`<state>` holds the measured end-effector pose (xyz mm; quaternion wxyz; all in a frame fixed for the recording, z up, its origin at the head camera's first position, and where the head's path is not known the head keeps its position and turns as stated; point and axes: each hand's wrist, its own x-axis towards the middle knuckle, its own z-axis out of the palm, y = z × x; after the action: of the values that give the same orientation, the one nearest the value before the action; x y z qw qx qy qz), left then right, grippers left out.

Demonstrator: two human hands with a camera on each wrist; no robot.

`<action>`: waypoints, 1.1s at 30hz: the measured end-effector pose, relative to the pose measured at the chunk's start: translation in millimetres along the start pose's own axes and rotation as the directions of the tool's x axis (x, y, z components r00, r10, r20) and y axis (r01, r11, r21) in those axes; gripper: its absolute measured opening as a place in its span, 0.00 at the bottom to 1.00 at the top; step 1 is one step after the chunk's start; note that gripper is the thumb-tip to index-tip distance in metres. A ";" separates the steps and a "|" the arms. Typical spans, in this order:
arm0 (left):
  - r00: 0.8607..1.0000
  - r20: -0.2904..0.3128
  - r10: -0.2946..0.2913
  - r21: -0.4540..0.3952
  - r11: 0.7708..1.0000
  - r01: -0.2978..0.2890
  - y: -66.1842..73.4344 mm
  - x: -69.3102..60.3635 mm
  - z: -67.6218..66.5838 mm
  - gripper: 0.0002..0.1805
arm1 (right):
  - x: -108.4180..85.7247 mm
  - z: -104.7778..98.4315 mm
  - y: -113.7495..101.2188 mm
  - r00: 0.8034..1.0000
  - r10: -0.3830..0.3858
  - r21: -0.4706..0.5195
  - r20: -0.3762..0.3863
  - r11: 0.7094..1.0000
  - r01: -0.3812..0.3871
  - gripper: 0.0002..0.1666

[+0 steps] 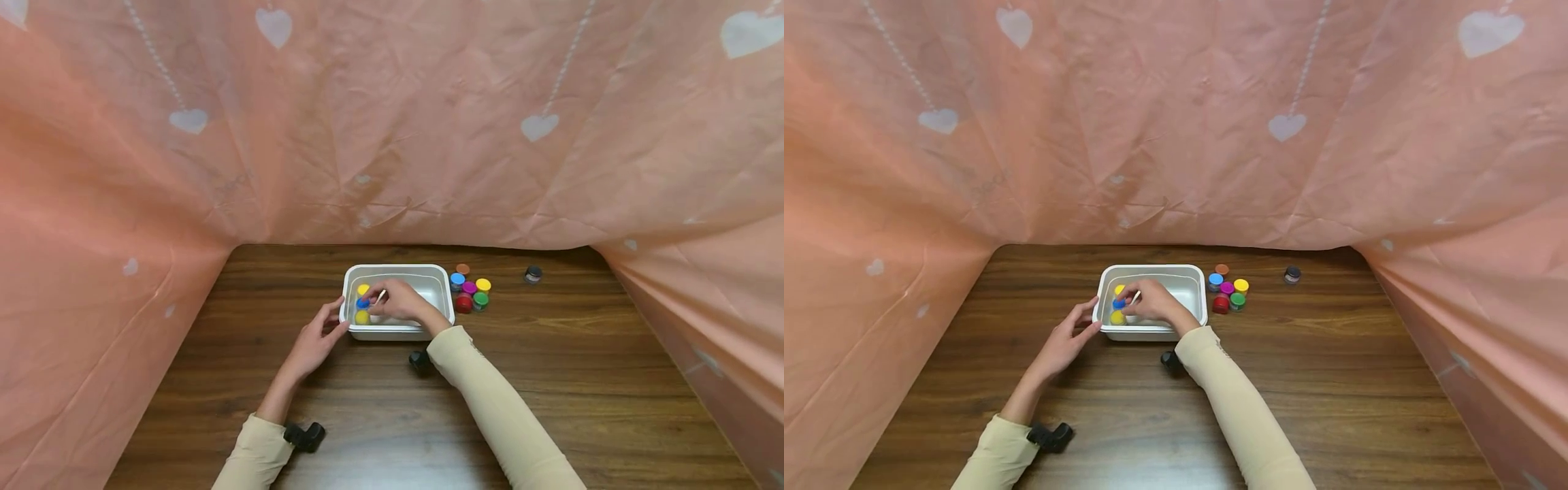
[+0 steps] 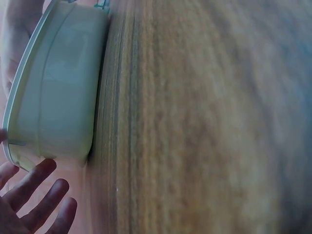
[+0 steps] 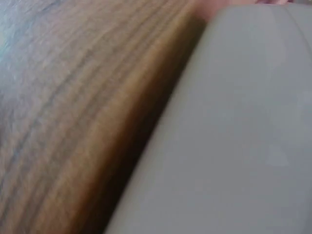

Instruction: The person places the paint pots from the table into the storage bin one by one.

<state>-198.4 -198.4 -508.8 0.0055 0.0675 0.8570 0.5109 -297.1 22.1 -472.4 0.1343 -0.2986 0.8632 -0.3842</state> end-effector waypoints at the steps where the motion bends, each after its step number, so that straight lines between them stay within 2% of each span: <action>1: 1.000 0.002 0.004 0.001 1.000 -0.004 0.3 1.1 0.1 0.30 | -0.9 -3.6 -0.7 1.000 -0.007 -0.009 -0.011 1.000 0.006 0.14; 9: 1.000 0.000 0.000 0.004 1.000 0.000 1.3 3.2 0.9 0.31 | -15.1 -30.5 -4.3 0.998 -0.037 -0.033 -0.051 0.999 0.036 0.16; 18: 1.000 0.015 0.013 0.003 1.000 -0.013 4.8 5.0 2.9 0.31 | -54.6 -73.1 6.6 0.984 0.012 0.005 -0.177 1.000 -0.011 0.15; 25: 1.000 0.011 0.007 -0.001 1.000 -0.007 3.9 1.0 0.5 0.31 | -88.2 -103.1 36.5 0.951 0.077 0.014 -0.300 0.997 -0.076 0.16; 33: 1.000 0.014 -0.006 0.004 1.000 0.006 3.3 -0.9 -0.2 0.31 | -121.0 -120.3 75.5 0.916 0.203 0.052 -0.346 0.979 -0.198 0.20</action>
<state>-197.1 -197.1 -505.9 0.0129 0.0687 0.8581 0.5087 -288.6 206.8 -447.9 0.0200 -0.1345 0.8962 -0.4223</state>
